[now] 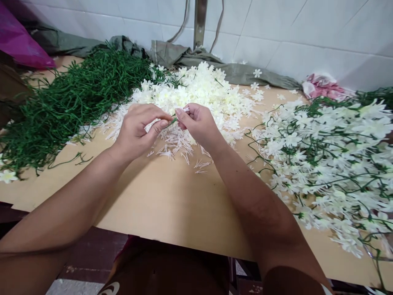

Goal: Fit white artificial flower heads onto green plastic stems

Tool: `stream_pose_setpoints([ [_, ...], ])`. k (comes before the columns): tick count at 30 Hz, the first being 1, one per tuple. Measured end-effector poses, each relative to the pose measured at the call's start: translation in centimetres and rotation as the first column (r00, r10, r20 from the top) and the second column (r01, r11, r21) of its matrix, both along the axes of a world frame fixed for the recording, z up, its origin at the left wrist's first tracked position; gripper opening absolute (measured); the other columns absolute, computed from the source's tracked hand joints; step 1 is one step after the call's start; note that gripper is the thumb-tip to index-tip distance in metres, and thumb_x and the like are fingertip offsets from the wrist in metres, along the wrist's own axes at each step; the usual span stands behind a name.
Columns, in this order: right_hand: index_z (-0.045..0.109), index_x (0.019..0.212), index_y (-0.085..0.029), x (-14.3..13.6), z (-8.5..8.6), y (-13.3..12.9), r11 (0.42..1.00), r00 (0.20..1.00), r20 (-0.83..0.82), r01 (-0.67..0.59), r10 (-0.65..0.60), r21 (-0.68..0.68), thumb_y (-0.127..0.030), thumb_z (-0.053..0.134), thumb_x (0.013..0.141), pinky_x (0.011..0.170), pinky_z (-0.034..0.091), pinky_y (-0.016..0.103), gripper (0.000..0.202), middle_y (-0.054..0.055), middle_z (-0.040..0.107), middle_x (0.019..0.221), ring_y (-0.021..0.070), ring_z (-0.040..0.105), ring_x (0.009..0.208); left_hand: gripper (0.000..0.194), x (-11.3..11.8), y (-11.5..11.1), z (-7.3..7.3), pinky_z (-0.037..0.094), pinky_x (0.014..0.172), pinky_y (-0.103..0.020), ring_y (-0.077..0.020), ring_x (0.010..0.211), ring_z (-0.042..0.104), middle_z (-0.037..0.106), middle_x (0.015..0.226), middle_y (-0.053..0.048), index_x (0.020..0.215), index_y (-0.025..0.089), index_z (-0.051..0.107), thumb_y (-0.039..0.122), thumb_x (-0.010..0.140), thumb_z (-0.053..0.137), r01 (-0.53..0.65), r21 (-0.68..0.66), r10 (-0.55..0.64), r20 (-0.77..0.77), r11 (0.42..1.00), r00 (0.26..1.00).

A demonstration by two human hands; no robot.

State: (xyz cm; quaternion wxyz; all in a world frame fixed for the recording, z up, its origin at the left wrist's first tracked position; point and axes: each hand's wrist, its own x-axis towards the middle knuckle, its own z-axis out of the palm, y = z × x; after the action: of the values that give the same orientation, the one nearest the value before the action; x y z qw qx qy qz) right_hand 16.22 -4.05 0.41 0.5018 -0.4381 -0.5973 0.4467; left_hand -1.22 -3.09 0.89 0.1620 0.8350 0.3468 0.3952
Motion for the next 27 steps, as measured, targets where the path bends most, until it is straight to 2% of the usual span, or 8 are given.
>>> stream_pose_setpoints([
  [11,0.046,0.068,-0.02,-0.4,-0.5,0.1,0.995,0.999,-0.036,0.006,-0.009,-0.104,-0.046,0.06,0.084,0.059,0.044,0.024,0.033,-0.003,0.046,0.06,0.0074,0.048,0.058,0.023,-0.7,-0.1,0.2,0.04,0.081,-0.034,-0.02,0.088,0.057,0.061,0.081,-0.004,0.076,0.021,0.063,0.043,0.081,0.06,0.001,-0.081,0.002,0.04,0.997,0.999],
  [14,0.048,0.071,-0.02,-0.4,-0.5,-0.2,0.998,1.0,0.022,-0.014,0.016,-0.068,-0.047,0.055,0.086,0.06,0.044,0.026,0.032,-0.001,0.049,0.064,0.0082,0.048,0.06,0.025,-1.0,0.4,0.1,0.042,0.076,-0.031,-0.0147,0.078,0.055,0.058,0.076,-0.002,0.077,0.021,0.057,0.044,0.086,0.055,-0.004,-0.12,0.03,0.213,0.993,0.977],
  [16,0.051,0.077,-0.02,-0.7,-0.5,-0.7,0.996,0.985,0.146,-0.084,0.087,-0.028,-0.044,0.061,0.083,0.062,0.043,0.026,0.027,0.0,0.052,0.07,0.0097,0.049,0.064,0.024,-1.5,1.1,0.2,0.042,0.068,-0.028,-0.0103,0.068,0.05,0.055,0.075,0.001,0.082,0.021,0.053,0.045,0.086,0.054,-0.005,-0.113,0.054,0.436,0.994,0.898],
  [18,0.054,0.084,-0.019,-1.1,-0.8,-1.2,0.981,0.912,0.374,-0.192,0.167,0.03,-0.037,0.072,0.074,0.068,0.043,0.028,0.028,0.002,0.055,0.08,0.0128,0.051,0.073,0.024,-2.3,2.0,0.4,0.039,0.061,-0.025,-0.0075,0.061,0.043,0.05,0.074,0.003,0.083,0.022,0.048,0.042,0.084,0.06,-0.026,-0.114,0.093,0.634,0.993,0.768],
  [20,0.056,0.085,-0.017,-1.6,-1.2,-1.6,0.951,0.74,0.647,-0.3,0.184,0.072,-0.025,0.077,0.068,0.077,0.042,0.032,0.028,0.005,0.056,0.088,0.0175,0.051,0.084,0.02,-3.0,2.7,0.7,0.034,0.057,-0.024,-0.0065,0.059,0.037,0.045,0.072,0.003,0.08,0.021,0.044,0.032,0.085,0.061,-0.053,-0.183,0.173,0.741,0.982,0.649],
  [23,0.058,0.081,-0.014,-2.0,-2.0,-1.7,0.927,0.464,0.879,-0.368,0.112,0.077,-0.012,0.064,0.076,0.083,0.038,0.036,0.008,0.009,0.058,0.089,0.0214,0.049,0.09,0.016,-4.0,3.2,1.0,0.026,0.052,-0.024,-0.0064,0.055,0.03,0.037,0.067,0.003,0.075,0.02,0.041,0.015,0.09,0.046,-0.021,-0.346,0.305,0.798,0.938,0.52],
  [25,0.056,0.077,-0.014,-1.8,-2.3,-1.5,0.936,0.416,0.907,-0.341,0.067,0.087,-0.008,0.054,0.08,0.078,0.038,0.033,0.008,0.009,0.058,0.085,0.02,0.049,0.085,0.018,-4.3,3.2,1.1,0.02,0.049,-0.026,-0.0071,0.052,0.026,0.03,0.063,0.003,0.073,0.02,0.043,0.016,0.09,0.043,0.047,-0.442,0.365,0.791,0.896,0.491],
  [27,0.054,0.073,-0.016,-1.3,-2.2,-1.3,0.952,0.463,0.886,-0.283,0.032,0.113,-0.008,0.049,0.081,0.07,0.037,0.03,0.012,0.007,0.057,0.082,0.0167,0.049,0.076,0.017,-4.5,3.0,1.2,0.014,0.047,-0.027,-0.0076,0.049,0.02,0.023,0.058,0.004,0.071,0.021,0.045,0.022,0.087,0.051,0.094,-0.499,0.394,0.774,0.862,0.496],
])
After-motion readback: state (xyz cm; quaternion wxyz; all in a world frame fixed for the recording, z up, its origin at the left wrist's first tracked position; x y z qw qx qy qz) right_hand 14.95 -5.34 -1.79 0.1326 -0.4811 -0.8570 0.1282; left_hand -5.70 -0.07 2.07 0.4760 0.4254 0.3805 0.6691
